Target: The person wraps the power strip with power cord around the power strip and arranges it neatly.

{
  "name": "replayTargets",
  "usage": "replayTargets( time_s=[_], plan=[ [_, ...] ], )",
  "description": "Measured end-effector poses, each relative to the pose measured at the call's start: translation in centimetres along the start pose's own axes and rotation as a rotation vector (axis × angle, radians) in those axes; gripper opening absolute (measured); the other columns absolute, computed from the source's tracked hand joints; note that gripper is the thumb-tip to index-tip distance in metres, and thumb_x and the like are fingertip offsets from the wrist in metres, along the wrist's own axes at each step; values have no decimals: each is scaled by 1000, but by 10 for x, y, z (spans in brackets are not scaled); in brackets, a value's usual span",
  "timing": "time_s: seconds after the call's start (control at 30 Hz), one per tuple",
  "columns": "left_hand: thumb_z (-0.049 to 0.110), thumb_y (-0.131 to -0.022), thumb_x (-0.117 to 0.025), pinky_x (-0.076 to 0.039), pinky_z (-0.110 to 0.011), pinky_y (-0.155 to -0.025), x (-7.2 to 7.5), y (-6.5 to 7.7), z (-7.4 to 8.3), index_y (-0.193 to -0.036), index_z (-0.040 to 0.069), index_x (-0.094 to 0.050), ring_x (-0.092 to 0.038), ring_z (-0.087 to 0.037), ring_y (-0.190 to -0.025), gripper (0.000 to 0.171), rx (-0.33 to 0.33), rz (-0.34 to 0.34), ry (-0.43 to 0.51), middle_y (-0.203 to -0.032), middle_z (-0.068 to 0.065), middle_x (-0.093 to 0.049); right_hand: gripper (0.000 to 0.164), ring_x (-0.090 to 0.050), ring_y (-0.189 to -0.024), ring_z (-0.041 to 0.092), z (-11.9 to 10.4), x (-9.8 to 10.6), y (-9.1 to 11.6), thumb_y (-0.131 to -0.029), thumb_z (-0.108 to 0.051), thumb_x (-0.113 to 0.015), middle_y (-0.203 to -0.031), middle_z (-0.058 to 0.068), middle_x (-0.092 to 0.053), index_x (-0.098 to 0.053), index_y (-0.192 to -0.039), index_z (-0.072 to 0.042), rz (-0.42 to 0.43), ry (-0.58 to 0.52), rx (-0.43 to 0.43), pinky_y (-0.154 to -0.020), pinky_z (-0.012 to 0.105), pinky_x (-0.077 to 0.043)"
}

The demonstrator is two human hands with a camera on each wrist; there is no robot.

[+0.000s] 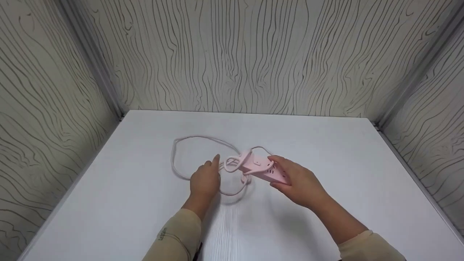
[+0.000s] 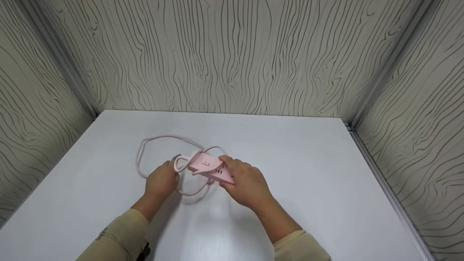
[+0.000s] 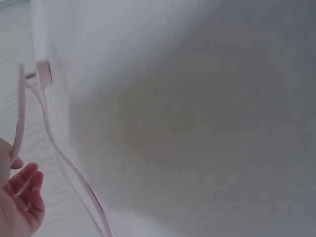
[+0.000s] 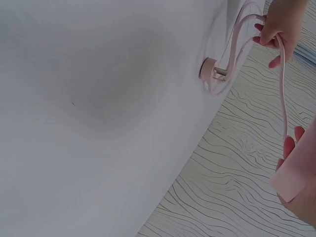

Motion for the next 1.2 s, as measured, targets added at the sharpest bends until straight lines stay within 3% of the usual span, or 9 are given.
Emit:
replayTargets(
  time_s=[0.27, 0.43, 0.67, 0.93, 1.07, 1.2],
  plan=[
    [22, -82, -61, -48, -36, -53, 13, -9, -34, -110, 11, -58, -58, -22, -60, 31, 20, 29, -4, -80, -6, -62, 62, -53, -90, 19, 4, -4, 1, -76, -27, -73, -119, 2, -58, -45, -132, -26, -5, 35, -19, -79, 41, -46],
    [29, -84, -61, -47, -35, -53, 20, -12, -47, -111, 10, -58, -55, -21, -58, 33, 20, 4, -60, -81, -7, -62, 62, -54, -91, 20, 4, -6, 2, -76, -28, -72, -119, 2, -58, -45, -132, -25, -8, 52, -17, -79, 41, -46],
    [29, -86, -61, -46, -33, -49, 30, -15, -52, -104, 11, -57, -54, -18, -57, 26, -89, 77, -227, -74, -5, -58, 64, -54, -97, 23, 7, -8, 1, -78, -26, -71, -123, 6, -56, -42, -135, -23, 5, 22, -90, -81, 45, -46],
    [26, -85, -62, -48, -32, -56, 32, -13, -54, -117, 14, -53, -56, -17, -65, 35, -215, 113, -351, -83, -3, -60, 63, -55, -98, 24, 9, -9, -2, -80, -27, -70, -123, 8, -56, -40, -136, -21, 26, 7, -130, -81, 48, -46],
    [28, -85, -61, -47, -32, -54, 24, -7, -51, -113, 14, -56, -55, -17, -63, 32, -193, 58, -284, -80, -2, -59, 64, -55, -94, 25, 9, -10, -4, -81, -28, -69, -121, 9, -57, -38, -136, -20, 42, 46, -136, -78, 46, -45],
    [33, -86, -58, -49, -36, -60, 10, 2, -47, -104, 10, -60, -58, -20, -66, 30, -31, -123, -66, -78, -5, -61, 64, -56, -90, 25, 6, -13, -5, -80, -31, -69, -116, 9, -59, -40, -135, -17, 65, 129, -91, -75, 44, -45]
  ],
)
Point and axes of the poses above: each hand's wrist, its own y-axis away from the middle knuckle, its own x-axis out of the back of the hand, z = x × y, the point moved 1 cm from there along -y, towards the middle knuckle
